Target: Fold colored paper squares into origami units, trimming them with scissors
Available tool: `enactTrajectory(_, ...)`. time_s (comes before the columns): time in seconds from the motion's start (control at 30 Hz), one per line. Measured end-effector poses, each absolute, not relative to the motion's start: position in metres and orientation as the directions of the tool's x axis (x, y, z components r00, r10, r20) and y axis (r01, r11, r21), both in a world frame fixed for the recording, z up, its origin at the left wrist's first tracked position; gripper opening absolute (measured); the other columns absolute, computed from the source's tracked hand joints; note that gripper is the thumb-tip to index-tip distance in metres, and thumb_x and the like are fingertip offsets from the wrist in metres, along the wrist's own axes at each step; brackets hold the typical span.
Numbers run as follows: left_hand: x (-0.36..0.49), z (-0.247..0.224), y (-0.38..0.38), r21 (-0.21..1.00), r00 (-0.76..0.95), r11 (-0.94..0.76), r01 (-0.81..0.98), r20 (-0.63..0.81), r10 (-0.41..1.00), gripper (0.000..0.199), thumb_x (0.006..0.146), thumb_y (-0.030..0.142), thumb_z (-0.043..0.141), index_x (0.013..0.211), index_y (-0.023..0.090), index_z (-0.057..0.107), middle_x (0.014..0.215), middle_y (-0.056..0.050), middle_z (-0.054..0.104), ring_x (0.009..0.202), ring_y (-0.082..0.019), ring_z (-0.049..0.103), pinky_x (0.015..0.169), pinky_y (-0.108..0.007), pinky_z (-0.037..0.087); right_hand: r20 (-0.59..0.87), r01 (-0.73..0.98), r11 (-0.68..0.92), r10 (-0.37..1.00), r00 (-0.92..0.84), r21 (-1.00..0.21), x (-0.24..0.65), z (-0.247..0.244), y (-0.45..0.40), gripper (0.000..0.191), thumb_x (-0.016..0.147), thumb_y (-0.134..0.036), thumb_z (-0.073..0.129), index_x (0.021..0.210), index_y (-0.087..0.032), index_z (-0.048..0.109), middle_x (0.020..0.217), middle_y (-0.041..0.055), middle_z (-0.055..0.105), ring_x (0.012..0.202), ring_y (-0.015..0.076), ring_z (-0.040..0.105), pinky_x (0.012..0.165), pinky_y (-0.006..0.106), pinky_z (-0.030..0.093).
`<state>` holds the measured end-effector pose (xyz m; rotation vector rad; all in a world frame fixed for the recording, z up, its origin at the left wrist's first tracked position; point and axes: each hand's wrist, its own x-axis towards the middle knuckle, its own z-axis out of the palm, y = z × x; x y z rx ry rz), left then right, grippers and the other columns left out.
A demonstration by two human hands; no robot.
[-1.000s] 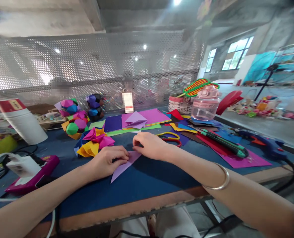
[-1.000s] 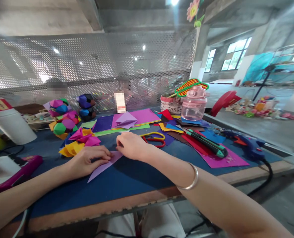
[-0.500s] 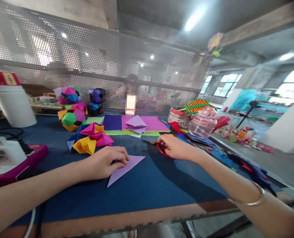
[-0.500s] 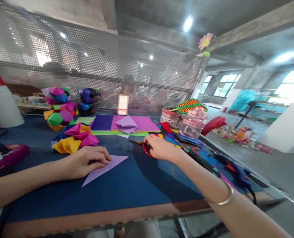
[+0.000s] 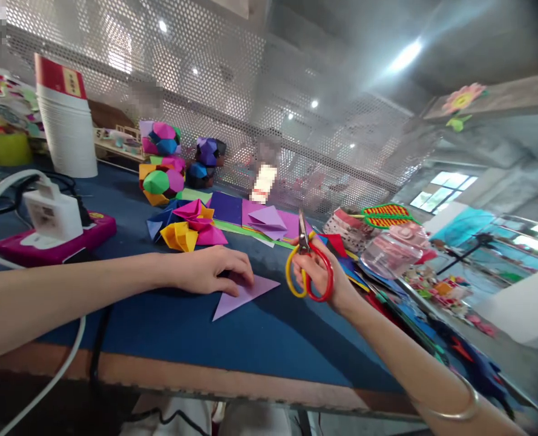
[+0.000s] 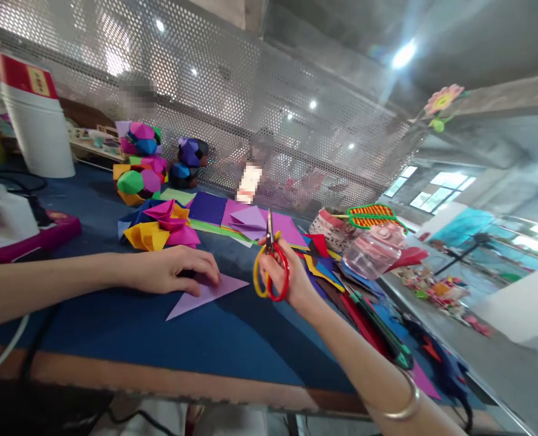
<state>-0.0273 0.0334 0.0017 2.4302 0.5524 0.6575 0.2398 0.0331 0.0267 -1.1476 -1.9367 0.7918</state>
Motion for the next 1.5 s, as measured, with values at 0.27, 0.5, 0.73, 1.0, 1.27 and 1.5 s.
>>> enactTrajectory(0.27,-0.030,0.000,0.026,0.734,0.766,-0.625,0.268,0.231,0.600,0.085,0.085,0.011,0.068,0.149,0.025,0.015,0.125,-0.008,0.066,0.121,-0.020,0.060,0.106,-0.036,0.041,0.366,0.077,0.412,0.869,-0.333,-0.908,0.182,0.013,0.023,0.020,0.087,-0.034,0.054,0.099,-0.026,0.041,0.059,-0.0104,0.043,0.042,0.0095,0.044,0.041,0.022,0.036)
enactTrajectory(0.5,-0.030,0.006,0.027,0.773,0.777,-0.574,0.271,0.177,0.604,0.090,0.076,0.011,0.076,0.146,0.021,0.020,0.127,-0.010,0.066,0.128,-0.026,0.056,0.107,-0.040,0.040,0.351,0.074,0.444,0.790,-0.503,-0.893,0.179,0.004,0.007,0.016,0.094,-0.029,0.055,0.105,-0.026,0.044,0.069,-0.0074,0.050,0.051,0.0089,0.049,0.049,0.022,0.043)
enactTrajectory(0.73,-0.032,0.007,0.027,0.664,0.797,-0.669,0.333,0.180,0.576,0.083,0.079,0.020,0.076,0.145,0.021,0.026,0.131,-0.010,0.064,0.128,-0.027,0.055,0.110,-0.040,0.038,0.304,0.143,0.492,0.714,-0.631,-0.859,0.191,0.003,0.018,0.020,0.095,-0.025,0.053,0.110,-0.026,0.039,0.070,-0.0064,0.055,0.054,0.0117,0.056,0.054,0.026,0.048)
enactTrajectory(1.0,-0.034,0.008,0.026,0.667,0.794,-0.645,0.372,0.130,0.593,0.087,0.083,0.023,0.073,0.148,0.021,0.015,0.139,-0.012,0.059,0.132,-0.024,0.052,0.113,-0.038,0.033,0.269,0.213,0.511,0.710,-0.650,-0.833,0.207,0.007,0.038,0.022,0.093,-0.024,0.055,0.109,-0.026,0.040,0.070,-0.0073,0.054,0.051,0.0104,0.054,0.051,0.024,0.047)
enactTrajectory(1.27,-0.034,0.010,0.024,0.722,0.794,-0.588,0.365,0.088,0.601,0.087,0.084,0.024,0.071,0.148,0.025,0.012,0.140,-0.011,0.058,0.130,-0.021,0.054,0.110,-0.037,0.036,0.283,0.268,0.503,0.768,-0.574,-0.822,0.245,0.003,0.068,0.023,0.095,-0.032,0.058,0.108,-0.022,0.043,0.064,-0.0093,0.052,0.047,0.0092,0.053,0.047,0.022,0.045)
enactTrajectory(1.5,-0.034,0.008,0.023,0.725,0.808,-0.616,0.309,0.142,0.572,0.089,0.081,0.020,0.072,0.148,0.024,0.013,0.138,-0.012,0.060,0.130,-0.024,0.055,0.110,-0.039,0.038,0.344,0.303,0.543,0.785,-0.516,-0.783,0.244,0.015,0.059,0.021,0.095,-0.035,0.059,0.106,-0.021,0.048,0.065,-0.0079,0.053,0.049,0.0098,0.053,0.049,0.023,0.045)
